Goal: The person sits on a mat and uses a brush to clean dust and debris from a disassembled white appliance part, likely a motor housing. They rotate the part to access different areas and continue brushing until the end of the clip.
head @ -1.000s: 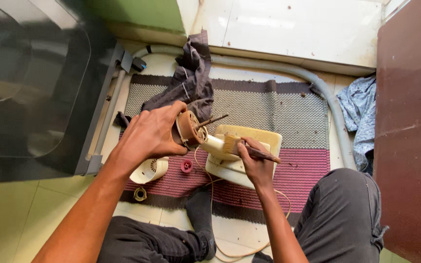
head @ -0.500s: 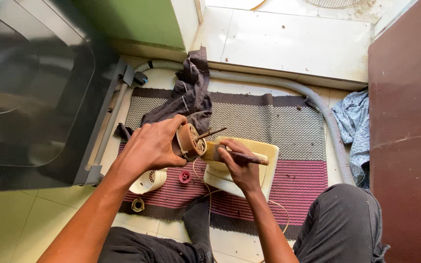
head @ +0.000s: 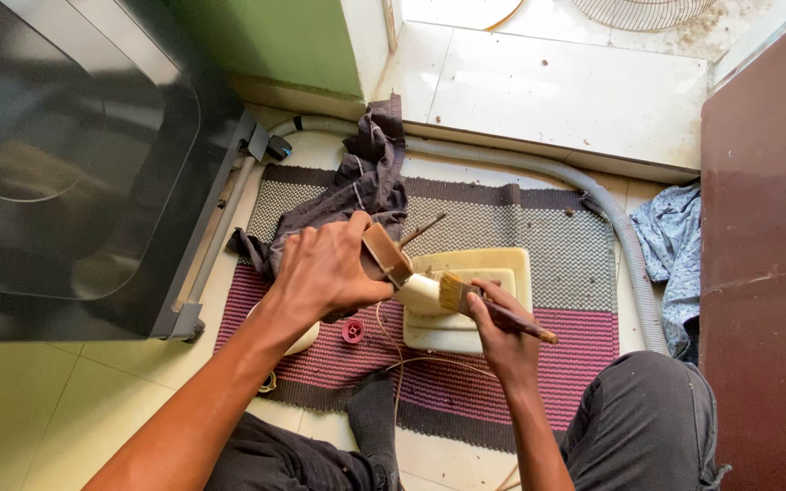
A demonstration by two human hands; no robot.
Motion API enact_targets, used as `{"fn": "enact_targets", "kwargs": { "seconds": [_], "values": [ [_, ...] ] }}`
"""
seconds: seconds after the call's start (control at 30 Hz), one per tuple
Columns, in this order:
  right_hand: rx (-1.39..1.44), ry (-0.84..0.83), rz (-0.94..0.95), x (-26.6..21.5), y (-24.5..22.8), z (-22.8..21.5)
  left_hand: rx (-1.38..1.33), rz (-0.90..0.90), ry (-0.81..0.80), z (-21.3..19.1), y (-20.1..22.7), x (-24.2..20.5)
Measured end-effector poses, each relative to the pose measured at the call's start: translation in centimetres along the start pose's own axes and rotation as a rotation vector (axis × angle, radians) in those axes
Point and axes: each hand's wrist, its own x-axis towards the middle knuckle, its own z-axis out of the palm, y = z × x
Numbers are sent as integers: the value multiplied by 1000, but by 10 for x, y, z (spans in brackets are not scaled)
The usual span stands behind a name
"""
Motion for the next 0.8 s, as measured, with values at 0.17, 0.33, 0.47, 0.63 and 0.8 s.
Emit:
{"fn": "enact_targets", "kwargs": {
  "seconds": [0.17,0.33,0.47,0.63,0.8],
  "values": [
    [449,44,292,-9,2,11,-109,-129,3,16,30,14],
    [350,211,181,-16,23,28,-82,-108,99,15,49,33],
    [342,236,220,-15,32,42,-63,-129,75,9,58,52],
    [64,403,-161,-9,20,45,-68,-139,34,-8,65,78],
    [55,425,-363,-3,12,43,-96,-195,40,-15,56,89]
  ]
}}
